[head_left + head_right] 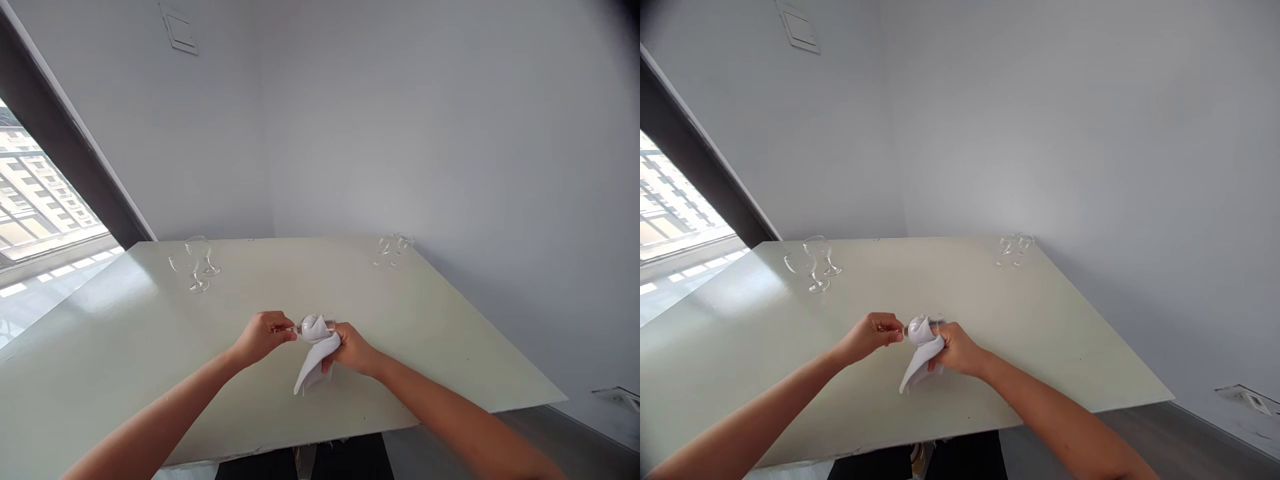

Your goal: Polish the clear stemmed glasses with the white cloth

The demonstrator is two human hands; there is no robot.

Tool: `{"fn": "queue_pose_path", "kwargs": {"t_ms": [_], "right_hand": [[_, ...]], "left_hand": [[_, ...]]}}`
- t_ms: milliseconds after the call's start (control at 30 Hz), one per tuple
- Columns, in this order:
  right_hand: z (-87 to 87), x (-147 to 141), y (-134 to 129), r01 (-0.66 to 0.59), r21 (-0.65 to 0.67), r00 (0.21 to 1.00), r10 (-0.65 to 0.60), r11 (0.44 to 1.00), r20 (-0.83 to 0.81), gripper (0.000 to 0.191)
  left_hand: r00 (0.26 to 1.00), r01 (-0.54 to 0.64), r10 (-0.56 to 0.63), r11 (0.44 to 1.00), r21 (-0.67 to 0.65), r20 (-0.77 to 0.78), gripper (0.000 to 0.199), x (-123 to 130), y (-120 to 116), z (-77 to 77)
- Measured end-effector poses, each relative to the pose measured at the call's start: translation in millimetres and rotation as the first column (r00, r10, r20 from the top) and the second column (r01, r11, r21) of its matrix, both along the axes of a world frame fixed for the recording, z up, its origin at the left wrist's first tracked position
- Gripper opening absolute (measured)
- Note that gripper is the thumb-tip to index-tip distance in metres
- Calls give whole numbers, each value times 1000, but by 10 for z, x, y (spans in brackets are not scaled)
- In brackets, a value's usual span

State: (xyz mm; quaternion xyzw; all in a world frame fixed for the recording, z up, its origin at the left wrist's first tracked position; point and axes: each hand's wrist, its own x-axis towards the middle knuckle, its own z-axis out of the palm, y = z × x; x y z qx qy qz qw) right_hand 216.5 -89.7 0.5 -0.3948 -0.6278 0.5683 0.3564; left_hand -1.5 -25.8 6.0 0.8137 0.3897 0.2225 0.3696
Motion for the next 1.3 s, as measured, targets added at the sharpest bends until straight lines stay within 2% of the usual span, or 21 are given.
{"fn": "queue_pose_path", "kwargs": {"t_ms": [33, 67, 133, 233, 300, 367, 433, 500, 533, 567, 633, 733, 800, 833, 933, 1000, 1033, 1100, 1133, 1200, 1300], "right_hand": [[25, 33, 4, -42, 120, 995, 32, 992, 91, 10], [56, 66, 12, -97, 242, 980, 51, 965, 191, 7], [131, 134, 42, -232, 438, 920, 49, 869, 390, 13], [239, 262, 104, -379, 589, 821, -34, 714, 569, 25], [283, 384, 142, -394, 636, 797, -97, 664, 595, 27], [305, 533, 164, -321, 660, 802, -175, 679, 571, 27], [323, 670, 161, -167, 679, 798, -307, 715, 518, 29], [348, 736, 127, -18, 706, 767, -444, 708, 464, 30], [362, 727, 101, 11, 722, 748, -485, 692, 453, 31], [373, 686, 71, 0, 738, 735, -500, 675, 457, 32], [375, 524, 15, -126, 752, 719, -463, 647, 518, 36], [333, 213, -17, -318, 729, 701, -368, 606, 611, 38], [317, 82, 20, -314, 716, 726, -328, 623, 604, 32], [323, 59, 56, -267, 707, 752, -318, 654, 578, 30], [371, 148, 219, -33, 546, 859, -255, 837, 443, 30], [368, 266, 349, 88, 288, 943, -173, 953, 284, 28], [339, 316, 412, 120, 136, 975, -142, 983, 170, 27], [228, 365, 517, 158, -139, 979, -174, 978, -107, 23], [155, 358, 556, 175, -249, 940, -237, 953, -246, 20], [14, 293, 606, 209, -413, 789, -402, 887, -464, 14], [-91, 137, 622, 242, -537, 536, -573, 808, -620, 11]], "left_hand": [[999, 23, -17, 982, -189, 33, 26, 0, -1, 17], [997, 62, -38, 934, -352, 73, 28, -2, -1, 29], [984, 149, -61, 804, -576, 169, 30, -6, 2, 40], [960, 237, -40, 644, -728, 276, 31, -15, 2, 48], [957, 239, -11, 592, -769, 289, 31, -27, 10, 56], [964, 185, 41, 607, -773, 262, 31, -45, 32, 58], [972, 81, 112, 665, -742, 207, 30, -64, 66, 49], [974, -38, 179, 735, -677, 139, 30, -64, 96, 32], [974, -97, 205, 767, -634, 99, 30, -48, 104, 23], [973, -149, 224, 797, -585, 58, 30, -20, 104, 15], [974, -206, 226, 856, -474, -15, 29, 73, 80, 7], [971, -232, 214, 951, -202, -106, 22, 251, -9, 16], [970, -212, 212, 977, 10, -119, 20, 338, -77, 32], [974, -190, 200, 977, 92, -108, 21, 362, -107, 41], [989, -126, 139, 971, 205, -51, 22, 363, -162, 55], [990, -132, 138, 969, 211, -14, 21, 335, -172, 39], [989, -144, 145, 971, 191, 7, 22, 324, -171, 23], [984, -172, 165, 979, 109, 69, 23, 317, -160, -21], [976, -191, 185, 980, 50, 113, 23, 324, -152, -43], [950, -225, 238, 971, -88, 202, 23, 358, -133, -82], [896, -261, 339, 924, -279, 287, 24, 436, -101, -121]]}}
